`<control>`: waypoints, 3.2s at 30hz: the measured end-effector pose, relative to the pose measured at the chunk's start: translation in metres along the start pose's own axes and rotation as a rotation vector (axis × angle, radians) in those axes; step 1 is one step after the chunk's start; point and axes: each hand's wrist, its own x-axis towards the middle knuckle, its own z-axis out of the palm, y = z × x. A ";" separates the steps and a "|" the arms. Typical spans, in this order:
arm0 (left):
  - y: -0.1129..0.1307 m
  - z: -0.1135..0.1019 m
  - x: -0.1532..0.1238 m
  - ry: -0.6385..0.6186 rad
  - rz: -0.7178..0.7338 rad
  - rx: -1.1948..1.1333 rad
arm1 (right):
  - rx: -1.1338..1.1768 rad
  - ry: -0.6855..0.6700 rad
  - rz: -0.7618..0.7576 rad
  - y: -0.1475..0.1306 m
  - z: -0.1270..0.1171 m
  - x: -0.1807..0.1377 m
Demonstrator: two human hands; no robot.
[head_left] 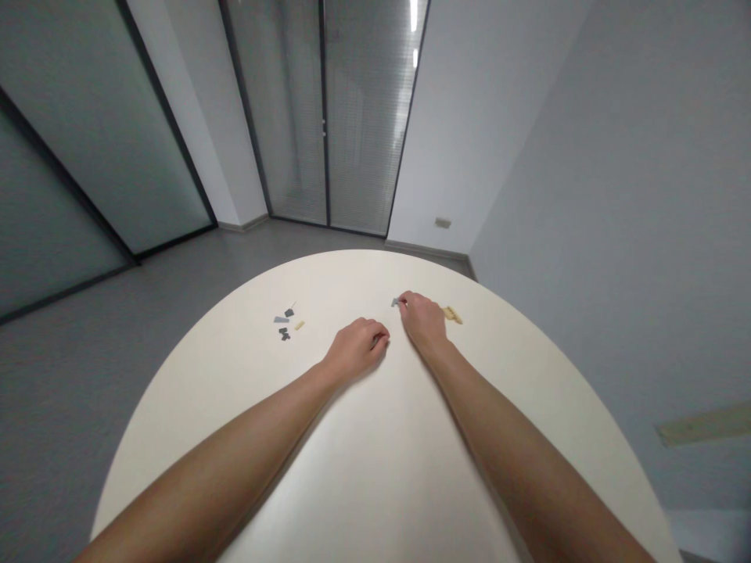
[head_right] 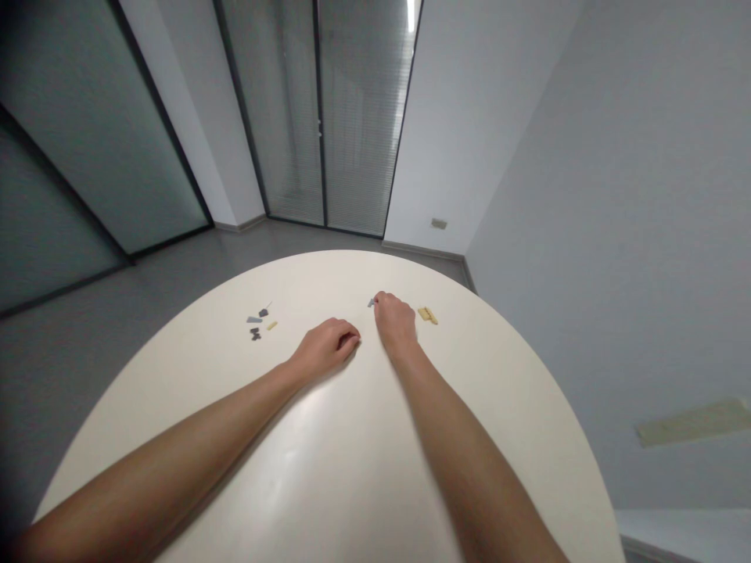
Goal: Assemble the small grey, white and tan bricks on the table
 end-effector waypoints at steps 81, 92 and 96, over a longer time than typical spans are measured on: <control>-0.066 -0.037 -0.023 0.246 -0.621 0.590 | 0.429 -0.010 -0.300 0.030 0.006 -0.073; -0.053 -0.032 -0.011 0.125 -0.362 0.542 | 0.432 0.006 -0.281 0.029 0.007 -0.071; -0.036 -0.026 -0.006 0.003 -0.177 0.454 | 0.430 -0.005 -0.262 0.026 0.005 -0.070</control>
